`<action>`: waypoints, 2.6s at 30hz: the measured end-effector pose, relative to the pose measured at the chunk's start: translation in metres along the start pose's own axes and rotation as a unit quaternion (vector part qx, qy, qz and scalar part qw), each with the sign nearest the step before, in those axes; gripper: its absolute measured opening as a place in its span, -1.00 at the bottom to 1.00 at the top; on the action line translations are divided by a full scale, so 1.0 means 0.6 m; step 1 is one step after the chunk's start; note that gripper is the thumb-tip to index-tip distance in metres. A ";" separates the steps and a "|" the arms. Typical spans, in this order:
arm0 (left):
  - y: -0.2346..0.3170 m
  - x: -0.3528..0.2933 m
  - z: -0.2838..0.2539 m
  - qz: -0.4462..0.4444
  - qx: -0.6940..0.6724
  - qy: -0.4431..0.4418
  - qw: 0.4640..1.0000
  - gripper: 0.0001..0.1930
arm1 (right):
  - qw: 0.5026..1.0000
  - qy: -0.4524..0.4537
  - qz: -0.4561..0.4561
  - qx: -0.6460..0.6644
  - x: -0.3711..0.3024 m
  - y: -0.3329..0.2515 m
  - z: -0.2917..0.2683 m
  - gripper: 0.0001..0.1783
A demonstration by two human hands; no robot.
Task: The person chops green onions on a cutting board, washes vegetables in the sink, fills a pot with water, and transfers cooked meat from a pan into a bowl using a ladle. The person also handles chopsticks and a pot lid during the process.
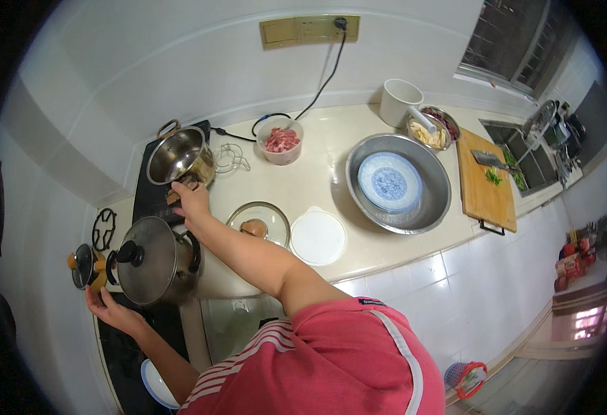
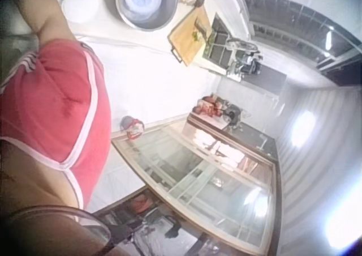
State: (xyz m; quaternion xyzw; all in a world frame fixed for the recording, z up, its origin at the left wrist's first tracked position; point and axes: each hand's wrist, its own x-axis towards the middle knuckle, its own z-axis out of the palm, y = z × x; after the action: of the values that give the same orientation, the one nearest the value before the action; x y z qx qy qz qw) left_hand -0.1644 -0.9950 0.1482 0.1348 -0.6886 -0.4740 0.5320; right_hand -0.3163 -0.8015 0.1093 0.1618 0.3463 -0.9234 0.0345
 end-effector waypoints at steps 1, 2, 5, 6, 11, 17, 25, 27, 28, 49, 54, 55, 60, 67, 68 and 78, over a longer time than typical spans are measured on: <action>0.013 -0.006 0.007 -0.012 -0.024 -0.014 1.000 -0.67 | 0.999 0.017 -0.038 0.003 -0.005 -0.011 -0.002 -0.73; 0.026 -0.012 0.016 -0.016 -0.030 -0.029 0.999 -0.66 | 0.997 -0.020 -0.063 0.031 -0.008 -0.030 -0.006 -0.77; 0.063 -0.028 0.049 0.013 -0.050 -0.073 0.996 -0.66 | 0.996 -0.040 -0.069 0.046 -0.041 -0.096 -0.034 -0.77; 0.073 -0.035 0.060 0.035 -0.060 -0.087 0.994 -0.66 | 0.995 -0.064 -0.061 0.045 -0.063 -0.119 -0.054 -0.79; 0.126 -0.099 0.137 0.052 -0.188 -0.230 0.954 -0.67 | 0.977 -0.168 -0.124 0.032 -0.214 -0.260 -0.183 -0.75; 0.287 -0.256 0.252 -0.333 -0.551 -0.468 0.606 -0.35 | 0.975 -0.118 -0.179 0.053 -0.488 -0.442 -0.435 -0.58; 0.564 -0.690 0.296 -0.366 -0.469 -0.767 0.241 -0.51 | 0.946 0.057 -0.319 0.018 -0.898 -0.571 -0.814 -0.57; 0.628 -0.787 0.283 -0.406 -0.390 -0.801 0.204 -0.54 | 0.927 0.118 -0.354 0.036 -0.986 -0.595 -0.867 -0.56; 0.659 -0.834 0.284 -0.393 -0.353 -0.822 0.214 -0.56 | 0.914 0.174 -0.365 0.023 -1.027 -0.607 -0.887 -0.55; 0.983 -1.447 0.539 -0.615 -0.310 -0.686 0.236 -0.75 | 0.717 0.535 -0.428 -0.126 -1.091 -1.003 -1.428 -0.79; 1.056 -1.549 0.683 -0.647 -0.304 -0.617 0.329 -0.86 | 0.737 0.551 -0.315 -0.233 -1.025 -1.095 -1.553 -0.70; 1.063 -1.561 0.712 -0.647 -0.301 -0.612 0.341 -0.88 | 0.735 0.550 -0.301 -0.258 -1.010 -1.113 -1.578 -0.70; 1.095 -1.638 0.819 -0.642 -0.286 -0.575 0.420 -0.91 | 0.660 0.534 -0.291 -0.442 -0.918 -1.267 -1.711 -0.73; 1.156 -1.715 0.883 -0.667 -0.281 -0.465 0.510 -0.86 | 0.395 0.329 -0.306 -0.802 -0.651 -1.612 -1.865 -0.37; 1.171 -1.724 0.887 -0.664 -0.289 -0.455 0.519 -0.87 | 0.360 0.325 -0.274 -0.830 -0.608 -1.657 -1.879 -0.30; 1.233 -1.796 0.905 -0.646 -0.319 -0.366 0.589 -0.82 | 0.188 0.175 -0.078 -0.963 -0.364 -1.889 -1.945 -0.10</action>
State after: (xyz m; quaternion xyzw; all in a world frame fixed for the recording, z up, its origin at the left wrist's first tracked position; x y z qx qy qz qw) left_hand 0.0328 0.4054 0.0935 0.1807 -0.3618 -0.8921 -0.2016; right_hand 0.0115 0.8063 0.0660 0.1312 0.9733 0.1858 0.0294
